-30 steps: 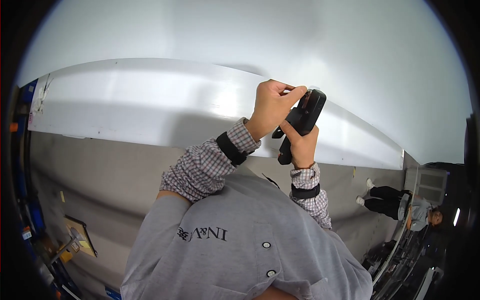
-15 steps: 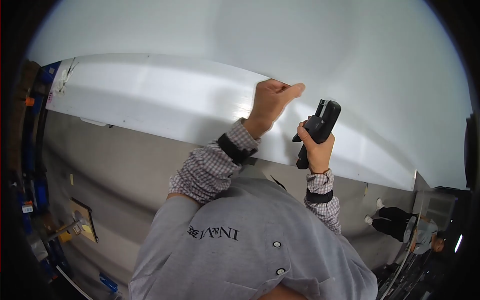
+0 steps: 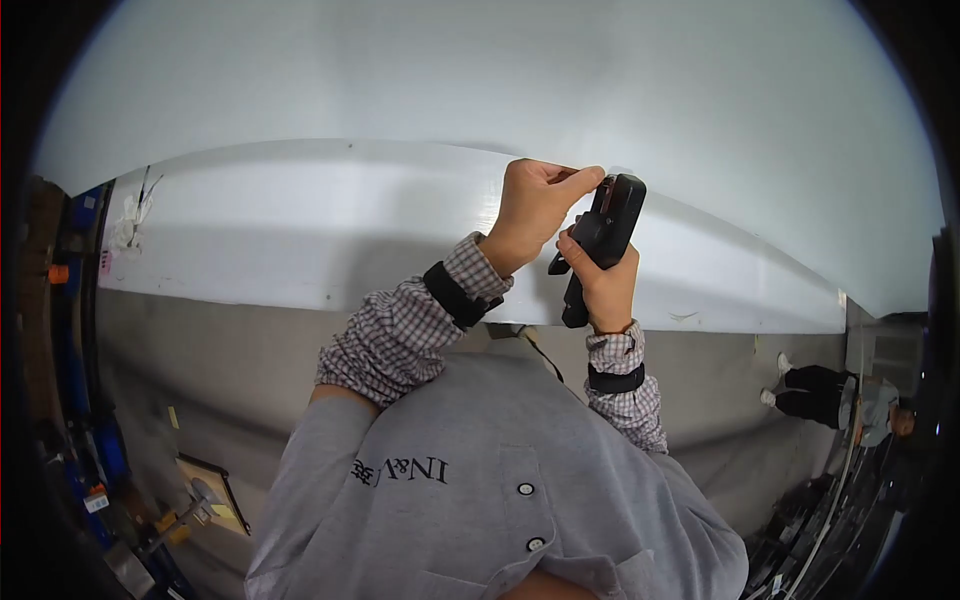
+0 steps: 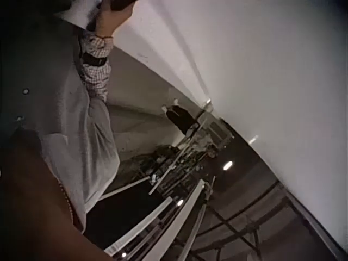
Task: The person assembles electrical components by taking wiring harnesses from a component box and connecting them to a plastic enclosure, then labels the components with a pen. The person uses pliers and a hand tool to manipulate the wiring and components, and consults an inspection sheet.
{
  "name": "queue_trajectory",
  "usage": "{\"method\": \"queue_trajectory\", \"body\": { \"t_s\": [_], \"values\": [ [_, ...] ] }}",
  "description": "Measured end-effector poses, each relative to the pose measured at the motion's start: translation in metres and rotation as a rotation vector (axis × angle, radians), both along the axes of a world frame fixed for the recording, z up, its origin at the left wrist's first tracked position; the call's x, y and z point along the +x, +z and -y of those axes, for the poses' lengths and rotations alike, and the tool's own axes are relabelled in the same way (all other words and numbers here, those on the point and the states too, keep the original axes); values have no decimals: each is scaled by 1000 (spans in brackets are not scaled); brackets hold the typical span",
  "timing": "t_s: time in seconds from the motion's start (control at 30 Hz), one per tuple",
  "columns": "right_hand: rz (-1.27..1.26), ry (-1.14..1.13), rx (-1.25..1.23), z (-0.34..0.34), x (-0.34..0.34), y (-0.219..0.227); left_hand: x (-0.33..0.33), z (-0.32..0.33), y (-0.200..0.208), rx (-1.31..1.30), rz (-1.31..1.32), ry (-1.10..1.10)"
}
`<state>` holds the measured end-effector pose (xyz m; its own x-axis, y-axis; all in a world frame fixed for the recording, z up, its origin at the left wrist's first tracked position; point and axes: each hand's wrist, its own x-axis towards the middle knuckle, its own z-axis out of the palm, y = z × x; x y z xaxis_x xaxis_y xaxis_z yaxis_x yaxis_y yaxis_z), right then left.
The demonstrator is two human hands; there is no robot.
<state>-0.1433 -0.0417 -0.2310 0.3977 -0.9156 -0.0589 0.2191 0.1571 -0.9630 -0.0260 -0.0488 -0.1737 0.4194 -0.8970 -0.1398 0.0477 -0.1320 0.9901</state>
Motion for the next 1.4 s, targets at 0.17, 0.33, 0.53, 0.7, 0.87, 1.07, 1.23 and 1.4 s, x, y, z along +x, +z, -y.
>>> {"method": "queue_trajectory", "body": {
  "t_s": [0.17, 0.33, 0.53, 0.7, 0.87, 1.07, 1.23, 1.4],
  "values": [
    [46, -8, -11, -1, -2, -16, -6, -3, -9, -8, 73, -18],
    [59, -2, 13, -1, 2, -15, -3, -5, -14, -4, 96, 6],
    [50, -4, -14, -3, -1, -10, -12, -12, -6, -22, 116, 25],
    [0, -95, 29, -6, 10, -5, -7, -9, 5, -65, 212, -61],
    [119, -171, 31, -6, -3, -13, -15, -4, 6, -55, 137, -126],
    [126, -237, -57, 4, -23, -44, -6, 14, 30, -179, 227, -169],
    [127, -204, -127, 9, -40, -39, -5, 28, 23, -223, 182, -142],
    [119, -165, -170, 19, -24, -26, -14, 31, 3, -131, 183, -165]
  ]
}}
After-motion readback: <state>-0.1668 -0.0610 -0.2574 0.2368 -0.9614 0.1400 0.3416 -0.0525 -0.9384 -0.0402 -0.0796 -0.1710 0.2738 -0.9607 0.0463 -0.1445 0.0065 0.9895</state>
